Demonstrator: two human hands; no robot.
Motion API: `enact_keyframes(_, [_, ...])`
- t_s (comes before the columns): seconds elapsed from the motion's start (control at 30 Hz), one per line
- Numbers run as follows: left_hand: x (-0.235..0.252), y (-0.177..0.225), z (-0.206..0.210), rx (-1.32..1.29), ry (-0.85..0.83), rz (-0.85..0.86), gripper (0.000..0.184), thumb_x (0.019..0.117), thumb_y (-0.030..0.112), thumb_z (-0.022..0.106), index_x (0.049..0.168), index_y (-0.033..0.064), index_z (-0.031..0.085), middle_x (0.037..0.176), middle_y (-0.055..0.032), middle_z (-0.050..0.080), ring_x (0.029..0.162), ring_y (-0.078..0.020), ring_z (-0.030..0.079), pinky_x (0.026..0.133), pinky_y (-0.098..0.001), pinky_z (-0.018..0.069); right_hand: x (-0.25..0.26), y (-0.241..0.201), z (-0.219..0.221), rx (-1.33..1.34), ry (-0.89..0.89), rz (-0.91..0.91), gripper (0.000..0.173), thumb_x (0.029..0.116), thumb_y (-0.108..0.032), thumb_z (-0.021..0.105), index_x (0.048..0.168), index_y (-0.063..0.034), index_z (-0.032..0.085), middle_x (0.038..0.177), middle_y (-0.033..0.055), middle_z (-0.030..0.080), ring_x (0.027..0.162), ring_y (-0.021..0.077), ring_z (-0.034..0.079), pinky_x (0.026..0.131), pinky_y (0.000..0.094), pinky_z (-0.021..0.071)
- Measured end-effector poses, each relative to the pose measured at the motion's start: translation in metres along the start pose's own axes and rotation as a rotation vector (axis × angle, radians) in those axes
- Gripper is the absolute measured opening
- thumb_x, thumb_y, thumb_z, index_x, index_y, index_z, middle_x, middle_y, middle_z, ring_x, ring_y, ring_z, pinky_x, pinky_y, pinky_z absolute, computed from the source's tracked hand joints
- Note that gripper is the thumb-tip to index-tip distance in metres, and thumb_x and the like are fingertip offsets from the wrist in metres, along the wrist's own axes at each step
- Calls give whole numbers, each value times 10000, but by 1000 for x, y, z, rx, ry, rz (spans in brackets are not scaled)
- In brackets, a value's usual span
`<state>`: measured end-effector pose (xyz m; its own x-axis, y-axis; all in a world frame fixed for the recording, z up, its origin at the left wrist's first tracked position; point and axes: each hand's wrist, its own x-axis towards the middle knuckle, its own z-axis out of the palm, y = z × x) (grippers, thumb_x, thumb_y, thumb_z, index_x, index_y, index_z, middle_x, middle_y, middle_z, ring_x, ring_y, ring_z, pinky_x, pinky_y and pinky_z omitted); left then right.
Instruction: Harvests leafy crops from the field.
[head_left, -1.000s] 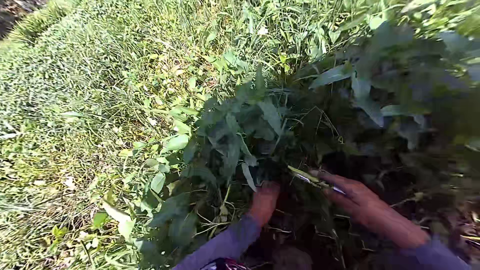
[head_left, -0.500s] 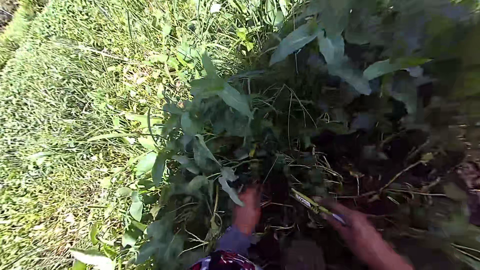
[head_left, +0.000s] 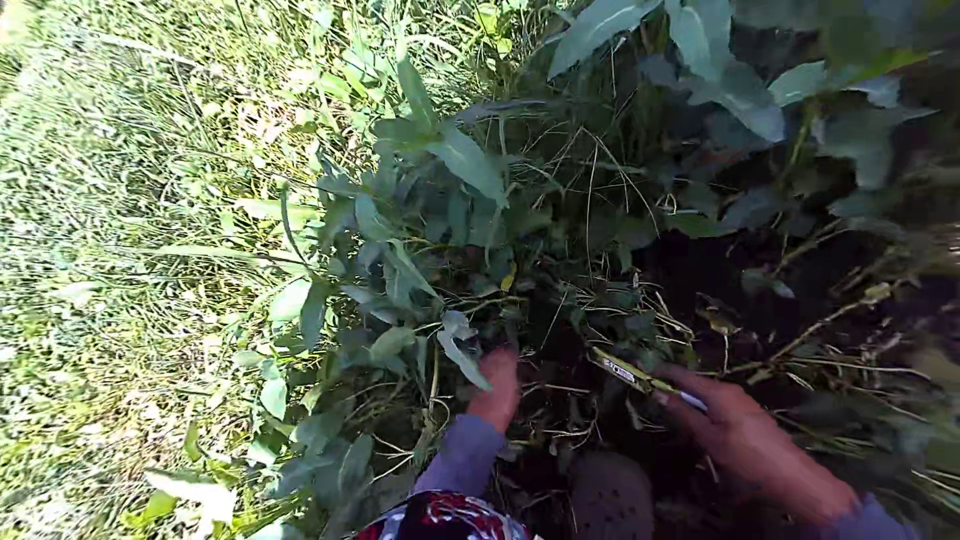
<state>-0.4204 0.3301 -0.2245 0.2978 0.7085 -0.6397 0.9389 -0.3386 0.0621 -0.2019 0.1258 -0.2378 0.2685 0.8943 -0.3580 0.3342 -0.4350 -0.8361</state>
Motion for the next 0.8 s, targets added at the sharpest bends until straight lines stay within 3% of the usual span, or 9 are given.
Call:
enact_keyframes(0.07, [-4,-4,-14,-79,12,20,305,998,112,620,1285,44,700,1227,-226,698,1180,-392,658,1034,-583,506,-2,3,3,10,1,-10,320,1000,-254,574,1291,-165,675,975,50,719,783,182,681,719,463,577])
enact_keyframes(0.17, [-17,-4,-42,-285,165,119,197,1002,134,658,1141,13,730,1058,-207,730,1018,-351,705,944,-581,548,-7,8,7,29,38,-23,339,997,-266,572,1303,-167,677,1002,44,730,809,173,692,740,461,586])
enact_keyframes(0.23, [-15,3,-48,-259,220,192,205,1000,177,679,1100,6,732,1012,-201,733,975,-353,715,909,-586,562,-7,9,7,38,46,-20,344,1005,-241,580,1330,-171,670,1042,56,735,830,183,699,751,471,588])
enact_keyframes(0.3, [-10,14,-39,-149,145,213,242,1000,227,684,1109,17,733,1061,-200,731,1013,-365,710,927,-590,562,-4,7,5,33,42,-16,348,1010,-227,581,1345,-181,665,1084,56,734,868,190,704,781,486,585])
enact_keyframes(0.4, [-10,28,-13,42,-73,115,413,958,311,727,1246,20,676,1180,-220,693,1100,-405,681,948,-610,551,-2,7,0,10,57,-18,344,1006,-242,581,1335,-193,667,1056,44,738,855,184,707,766,489,588])
enact_keyframes(0.47, [-14,35,-4,135,-142,67,462,954,235,719,1353,25,616,1231,-241,678,1128,-440,670,938,-631,547,-2,9,-5,7,58,-16,369,1007,-259,572,1361,-200,654,1085,37,737,850,170,708,771,468,596])
enact_keyframes(0.57, [-14,35,-9,179,-202,82,336,984,155,675,1298,34,658,1245,-228,677,1155,-430,656,963,-616,531,-1,12,-5,15,60,-8,371,1007,-268,572,1364,-209,653,1096,29,734,812,167,703,734,461,601])
enact_keyframes(0.67, [-8,25,-9,129,-203,136,239,971,120,672,1187,28,715,1196,-223,696,1142,-415,664,966,-616,534,-1,10,-3,28,48,-5,367,1009,-260,577,1362,-196,655,1158,40,727,920,176,711,818,479,591])
enact_keyframes(0.8, [6,12,-21,-28,-266,108,327,975,181,699,1271,41,693,1268,-229,675,1205,-402,637,1023,-617,500,-1,3,-1,19,55,-10,360,1003,-241,582,1345,-167,664,1139,54,731,937,188,711,832,485,584])
